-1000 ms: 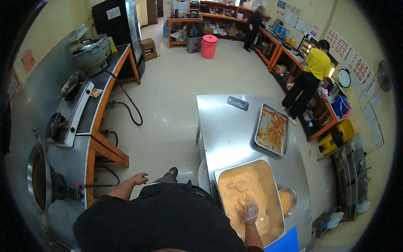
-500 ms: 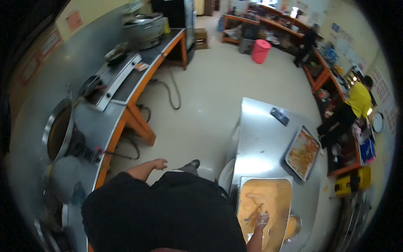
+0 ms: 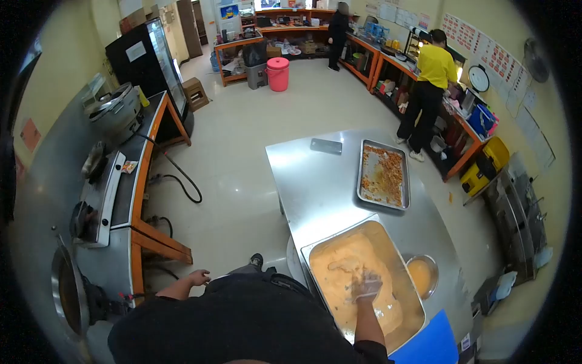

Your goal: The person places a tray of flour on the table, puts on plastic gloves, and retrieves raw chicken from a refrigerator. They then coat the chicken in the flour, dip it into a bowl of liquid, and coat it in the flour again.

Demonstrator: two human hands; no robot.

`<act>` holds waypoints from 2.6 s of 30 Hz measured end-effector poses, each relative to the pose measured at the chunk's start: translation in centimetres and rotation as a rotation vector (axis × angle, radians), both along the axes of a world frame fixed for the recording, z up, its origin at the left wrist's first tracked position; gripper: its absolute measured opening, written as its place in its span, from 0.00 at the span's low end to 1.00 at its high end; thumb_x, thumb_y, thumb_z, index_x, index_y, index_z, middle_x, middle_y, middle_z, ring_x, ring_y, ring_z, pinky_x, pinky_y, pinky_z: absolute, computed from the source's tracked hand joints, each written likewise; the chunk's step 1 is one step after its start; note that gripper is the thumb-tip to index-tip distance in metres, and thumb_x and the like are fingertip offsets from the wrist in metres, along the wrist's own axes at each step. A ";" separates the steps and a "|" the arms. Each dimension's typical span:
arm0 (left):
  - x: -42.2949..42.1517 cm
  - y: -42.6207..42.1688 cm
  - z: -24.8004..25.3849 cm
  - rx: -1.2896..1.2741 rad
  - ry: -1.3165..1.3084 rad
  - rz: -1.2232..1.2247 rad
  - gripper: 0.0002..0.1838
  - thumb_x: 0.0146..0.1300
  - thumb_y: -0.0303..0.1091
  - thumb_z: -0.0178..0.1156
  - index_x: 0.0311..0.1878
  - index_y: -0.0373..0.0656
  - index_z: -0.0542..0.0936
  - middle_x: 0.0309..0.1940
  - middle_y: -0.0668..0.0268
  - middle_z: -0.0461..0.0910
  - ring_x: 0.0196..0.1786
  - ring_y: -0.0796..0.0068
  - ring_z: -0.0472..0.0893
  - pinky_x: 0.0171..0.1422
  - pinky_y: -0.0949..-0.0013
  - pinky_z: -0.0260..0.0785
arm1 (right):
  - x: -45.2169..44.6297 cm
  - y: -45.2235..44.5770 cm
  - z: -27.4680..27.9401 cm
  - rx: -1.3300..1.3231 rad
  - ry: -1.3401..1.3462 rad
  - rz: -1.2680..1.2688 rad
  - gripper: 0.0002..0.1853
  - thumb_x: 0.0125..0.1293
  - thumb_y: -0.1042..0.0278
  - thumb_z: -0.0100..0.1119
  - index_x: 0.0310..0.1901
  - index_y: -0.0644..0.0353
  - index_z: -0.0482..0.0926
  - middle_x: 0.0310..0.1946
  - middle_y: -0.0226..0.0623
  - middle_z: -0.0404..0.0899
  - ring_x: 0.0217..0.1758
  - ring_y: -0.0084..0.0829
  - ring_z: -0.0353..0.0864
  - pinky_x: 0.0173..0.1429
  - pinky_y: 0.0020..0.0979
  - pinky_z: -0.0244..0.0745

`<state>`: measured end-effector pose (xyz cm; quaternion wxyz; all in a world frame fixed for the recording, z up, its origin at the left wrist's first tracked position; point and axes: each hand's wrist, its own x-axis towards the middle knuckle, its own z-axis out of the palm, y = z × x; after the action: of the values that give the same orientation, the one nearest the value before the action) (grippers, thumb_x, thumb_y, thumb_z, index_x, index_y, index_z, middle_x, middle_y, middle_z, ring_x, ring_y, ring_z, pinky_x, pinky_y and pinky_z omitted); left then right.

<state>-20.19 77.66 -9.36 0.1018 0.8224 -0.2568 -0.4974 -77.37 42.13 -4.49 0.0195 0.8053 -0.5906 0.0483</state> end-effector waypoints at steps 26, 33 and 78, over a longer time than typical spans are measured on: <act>10.8 -18.6 -8.1 0.052 0.206 -0.294 0.32 0.60 0.37 0.60 0.65 0.36 0.63 0.42 0.53 0.82 0.38 0.66 0.84 0.46 0.63 0.74 | 9.5 -1.6 4.1 0.402 -0.802 -0.098 0.33 0.55 0.61 0.61 0.63 0.60 0.65 0.60 0.50 0.67 0.65 0.47 0.64 0.69 0.37 0.59; 15.5 -33.0 -3.2 -0.140 -0.052 -0.545 0.31 0.54 0.43 0.59 0.61 0.40 0.70 0.55 0.48 0.74 0.57 0.52 0.75 0.60 0.56 0.68 | 8.2 -3.5 1.9 0.497 -0.137 -0.226 0.32 0.56 0.67 0.61 0.63 0.63 0.64 0.59 0.47 0.68 0.61 0.39 0.68 0.64 0.32 0.64; 76.0 -9.6 6.6 -0.039 -1.137 0.551 0.42 0.65 0.56 0.46 0.72 0.39 0.46 0.74 0.51 0.40 0.75 0.50 0.41 0.76 0.50 0.37 | 23.6 -1.1 6.9 0.430 -0.125 -0.486 0.22 0.54 0.66 0.58 0.52 0.60 0.75 0.45 0.43 0.77 0.50 0.38 0.76 0.55 0.37 0.72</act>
<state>55.84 68.10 -2.78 0.0886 0.9921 -0.0587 0.0664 -53.76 41.07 2.40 -0.1761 0.6221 -0.7621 -0.0342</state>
